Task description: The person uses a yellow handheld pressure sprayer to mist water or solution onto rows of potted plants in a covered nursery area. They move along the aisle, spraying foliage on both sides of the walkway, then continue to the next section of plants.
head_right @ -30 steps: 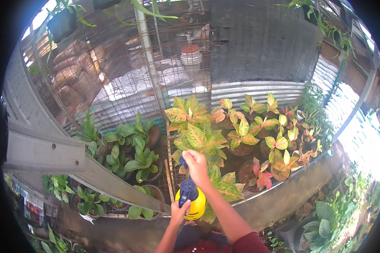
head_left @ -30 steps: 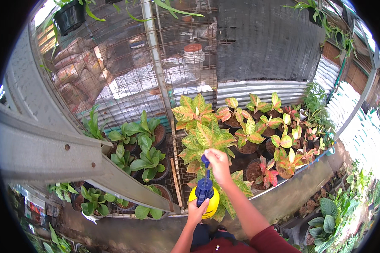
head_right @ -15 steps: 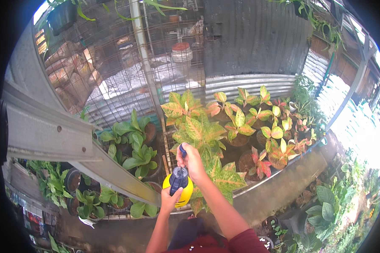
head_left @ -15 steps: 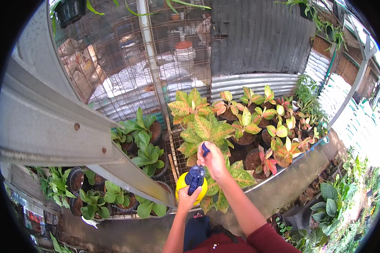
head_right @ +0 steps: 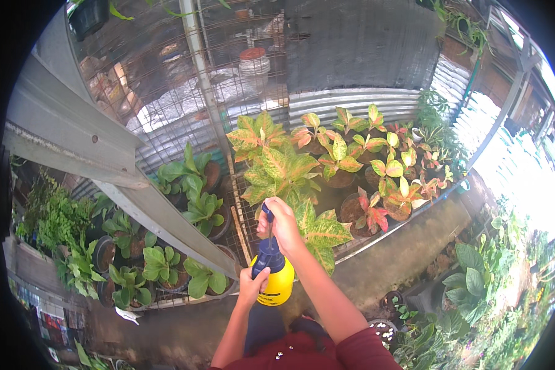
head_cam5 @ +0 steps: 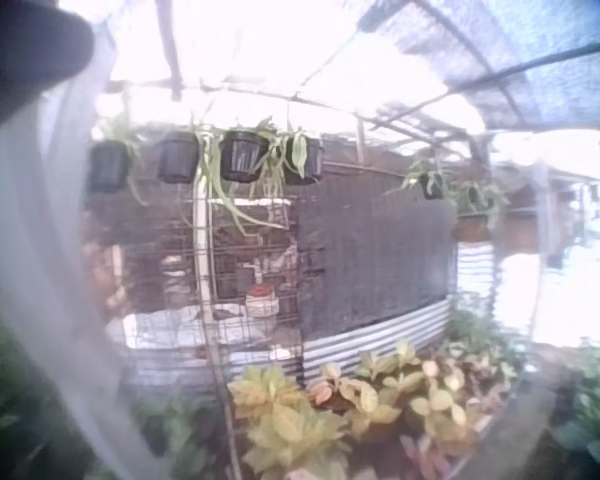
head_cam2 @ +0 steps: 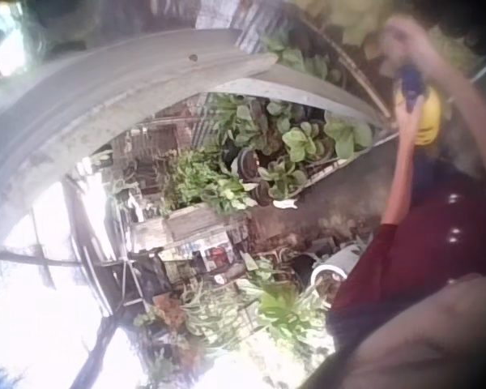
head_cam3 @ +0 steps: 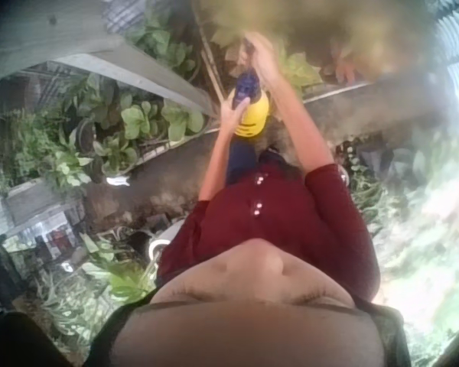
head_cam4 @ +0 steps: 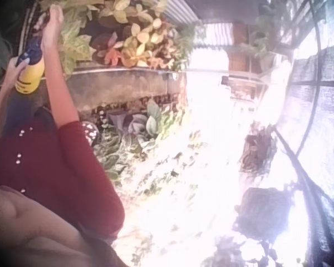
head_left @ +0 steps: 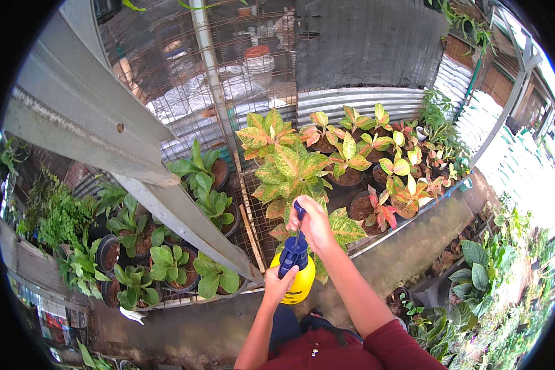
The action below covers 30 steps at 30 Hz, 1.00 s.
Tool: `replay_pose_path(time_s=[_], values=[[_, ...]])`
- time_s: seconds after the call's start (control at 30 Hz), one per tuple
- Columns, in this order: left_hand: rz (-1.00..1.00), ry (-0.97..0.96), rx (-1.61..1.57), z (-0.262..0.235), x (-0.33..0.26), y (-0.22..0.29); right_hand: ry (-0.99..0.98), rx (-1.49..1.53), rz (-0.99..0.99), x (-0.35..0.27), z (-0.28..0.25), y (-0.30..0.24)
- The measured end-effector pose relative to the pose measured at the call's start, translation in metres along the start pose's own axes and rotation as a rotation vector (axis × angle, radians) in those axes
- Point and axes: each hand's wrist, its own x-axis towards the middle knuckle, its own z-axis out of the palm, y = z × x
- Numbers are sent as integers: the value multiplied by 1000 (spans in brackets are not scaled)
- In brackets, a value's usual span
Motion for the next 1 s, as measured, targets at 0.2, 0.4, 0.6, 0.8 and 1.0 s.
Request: replay_pose_path(time_s=[0.2,0.4,0.6,0.8,1.0], values=[[22,-59,-76,-14,24,0,37,-442,-229,18,-8,28],[-34,-103,-56,-51,37,5,223,-1223,-465,15,-42,101],[-56,-126,-39,-80,44,2,465,-1391,-139,14,-14,124],[41,-197,-34,-95,49,10,327,-1013,402,-24,45,97],[129,-373,195,-99,65,11,590,-586,11,-17,31,158]])
